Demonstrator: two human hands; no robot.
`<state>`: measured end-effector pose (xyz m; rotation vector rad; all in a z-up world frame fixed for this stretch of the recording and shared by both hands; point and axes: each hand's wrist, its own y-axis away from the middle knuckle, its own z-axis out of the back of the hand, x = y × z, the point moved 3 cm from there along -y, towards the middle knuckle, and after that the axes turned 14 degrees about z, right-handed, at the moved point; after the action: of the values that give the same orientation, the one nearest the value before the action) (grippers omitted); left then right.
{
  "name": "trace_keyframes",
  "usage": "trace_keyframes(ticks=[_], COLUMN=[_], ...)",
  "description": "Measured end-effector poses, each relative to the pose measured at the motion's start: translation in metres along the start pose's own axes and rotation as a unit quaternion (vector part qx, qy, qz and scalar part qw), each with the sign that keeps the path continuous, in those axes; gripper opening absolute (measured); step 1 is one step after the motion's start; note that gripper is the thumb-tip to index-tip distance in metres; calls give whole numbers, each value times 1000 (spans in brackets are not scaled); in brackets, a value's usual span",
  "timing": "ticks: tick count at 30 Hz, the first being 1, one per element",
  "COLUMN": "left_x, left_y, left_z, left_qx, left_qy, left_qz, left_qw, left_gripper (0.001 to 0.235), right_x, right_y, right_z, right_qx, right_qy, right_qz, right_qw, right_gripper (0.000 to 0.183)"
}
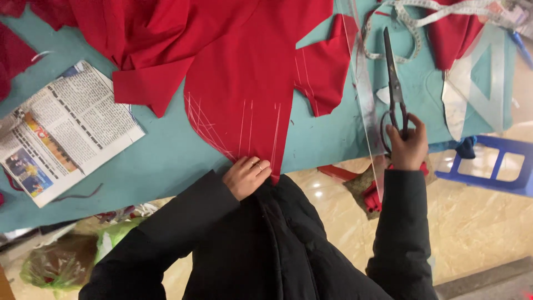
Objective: Cutting out garment pattern pieces from red fabric using large shears along chalk lines
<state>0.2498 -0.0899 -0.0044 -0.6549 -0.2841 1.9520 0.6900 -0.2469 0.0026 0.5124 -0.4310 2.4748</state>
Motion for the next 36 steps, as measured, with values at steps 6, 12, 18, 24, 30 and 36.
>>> trace_keyframes(ticks=[6,12,18,24,30,36], left_x=[-13,-15,-8,3,-2,-5], left_y=[19,31,13,9,5,-10], left_z=[17,5,-21,-41,-34,-12], left_qx=[56,270,100,-53,-74,-89], left_qy=[14,284,61,14,-7,40], left_qz=[-47,36,-50,-66,-55,-30], left_qw=[997,919,992,996,996,995], left_gripper=[10,18,78,22,20,26], right_x=[52,188,277,289,281,306], right_y=[129,223,263,290,314,294], right_z=[-4,-31,-42,-45,-58,-38], right_qx=[-125,-81,-5,50,66,112], right_qy=[-321,-661,-673,-571,-626,-596], right_qz=[-32,-171,-141,-185,-176,-182], right_qw=[938,726,726,798,757,774], right_gripper=[61,65,79,84,90,94])
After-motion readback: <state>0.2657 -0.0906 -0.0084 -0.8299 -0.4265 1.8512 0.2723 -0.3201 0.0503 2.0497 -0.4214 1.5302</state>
